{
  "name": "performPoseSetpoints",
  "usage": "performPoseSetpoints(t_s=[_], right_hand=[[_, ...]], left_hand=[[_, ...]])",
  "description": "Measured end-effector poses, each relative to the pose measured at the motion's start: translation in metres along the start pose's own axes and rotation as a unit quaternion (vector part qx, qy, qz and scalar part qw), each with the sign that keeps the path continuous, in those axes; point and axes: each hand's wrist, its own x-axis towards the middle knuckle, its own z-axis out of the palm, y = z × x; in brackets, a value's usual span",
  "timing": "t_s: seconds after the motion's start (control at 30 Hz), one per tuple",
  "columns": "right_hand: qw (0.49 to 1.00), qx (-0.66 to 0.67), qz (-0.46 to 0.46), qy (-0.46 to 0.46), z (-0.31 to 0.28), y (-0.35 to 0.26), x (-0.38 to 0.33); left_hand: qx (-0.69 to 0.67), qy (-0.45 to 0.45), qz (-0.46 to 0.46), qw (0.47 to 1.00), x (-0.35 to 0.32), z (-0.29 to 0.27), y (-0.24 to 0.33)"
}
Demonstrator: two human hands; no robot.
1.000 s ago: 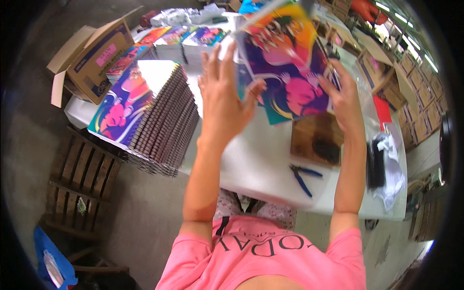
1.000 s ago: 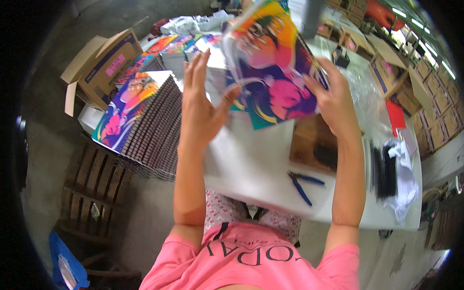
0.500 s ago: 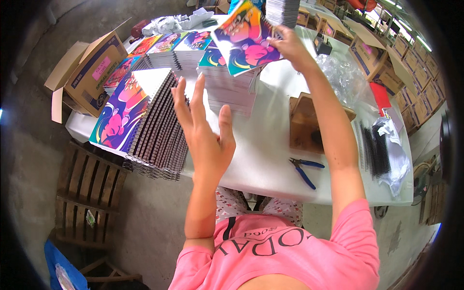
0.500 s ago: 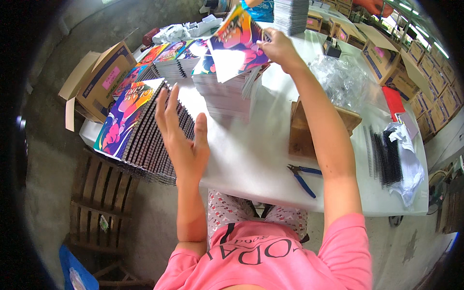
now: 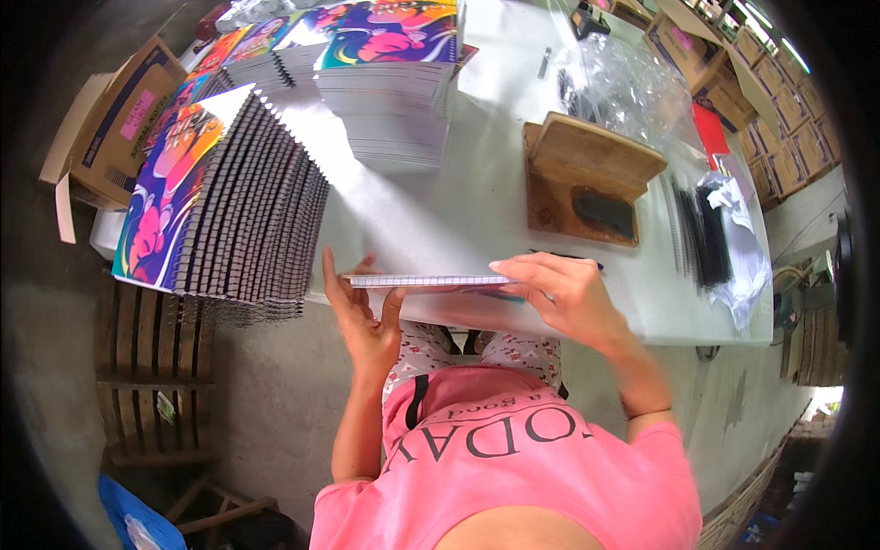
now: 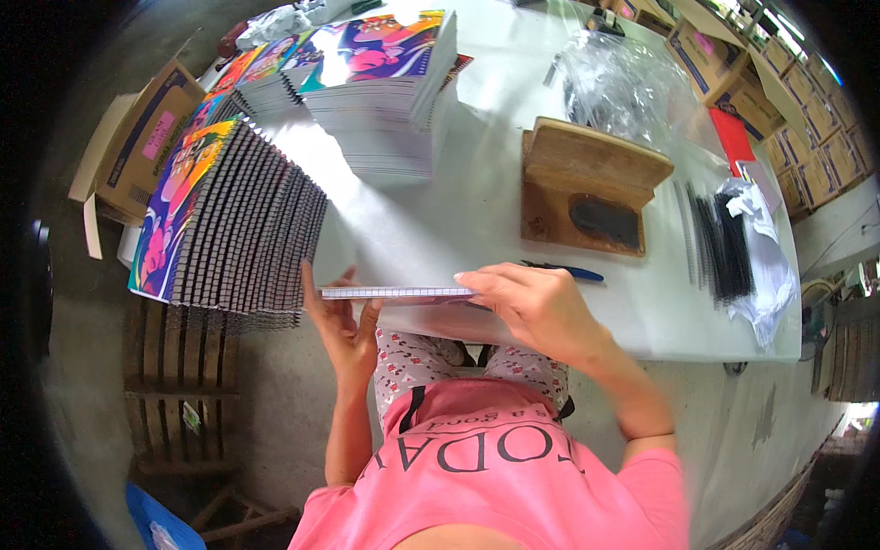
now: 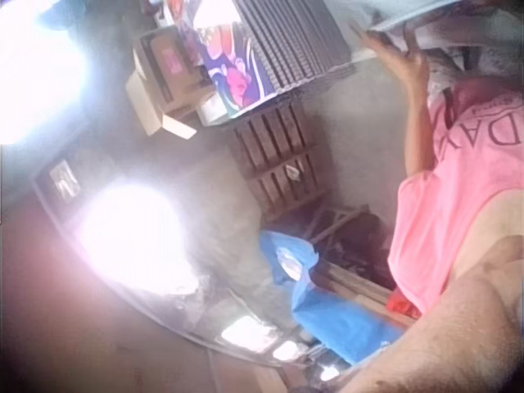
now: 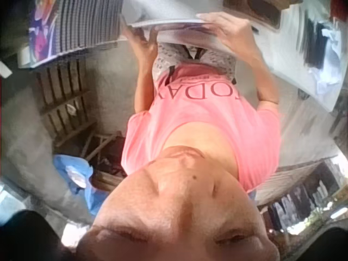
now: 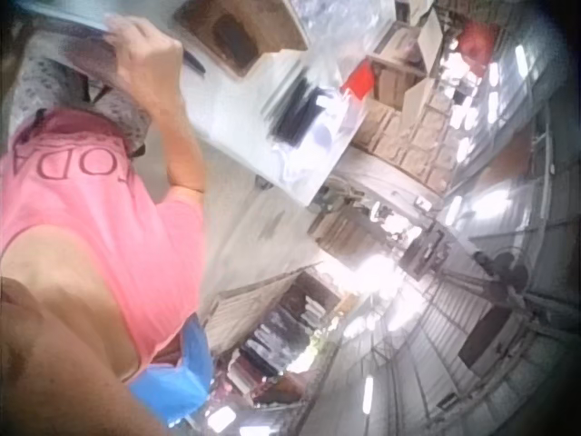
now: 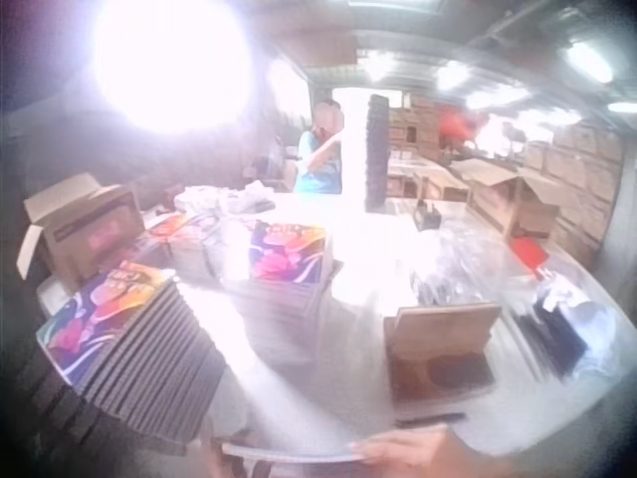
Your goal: The person uses pliers to cut and crimp the ends of a plastic spiral binding on a notebook before placing it onto a stack.
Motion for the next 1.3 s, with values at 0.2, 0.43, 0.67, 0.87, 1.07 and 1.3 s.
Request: performPoseSetpoints(t_s=[0.2, 0.43, 0.67, 0.87, 1.07, 1.3], right_hand=[[0.889, 0.308, 0.281, 0.190, 0.071, 0.018, -0.049], [0.898, 0.253, 0.281, 0.224, 0.091, 0.043, -0.069], [0.897, 0.211, 0.330, 0.204, 0.093, 0.043, -0.073], [0.937, 0.279, 0.186, 0.104, 0.023, 0.072, -0.080], [0.850, -0.159, 0.357, 0.352, -0.139, 0.256, -0.106], [0.822, -0.354, 0.417, 0.160, -0.144, 0.308, -0.122]], left_hand=[[0.078, -0.023, 0.001, 0.997, -0.011, 0.026, -0.021], [-0.023, -0.021, -0.093, 0.995, -0.014, 0.032, -0.042], [0.284, 0.086, 0.246, 0.923, -0.001, 0.063, 0.018], [0.401, -0.136, 0.286, 0.860, 0.014, 0.096, 0.042], [0.356, -0.135, 0.327, 0.865, 0.014, 0.098, 0.042], [0.374, -0.096, 0.369, 0.845, 0.024, 0.093, 0.028]])
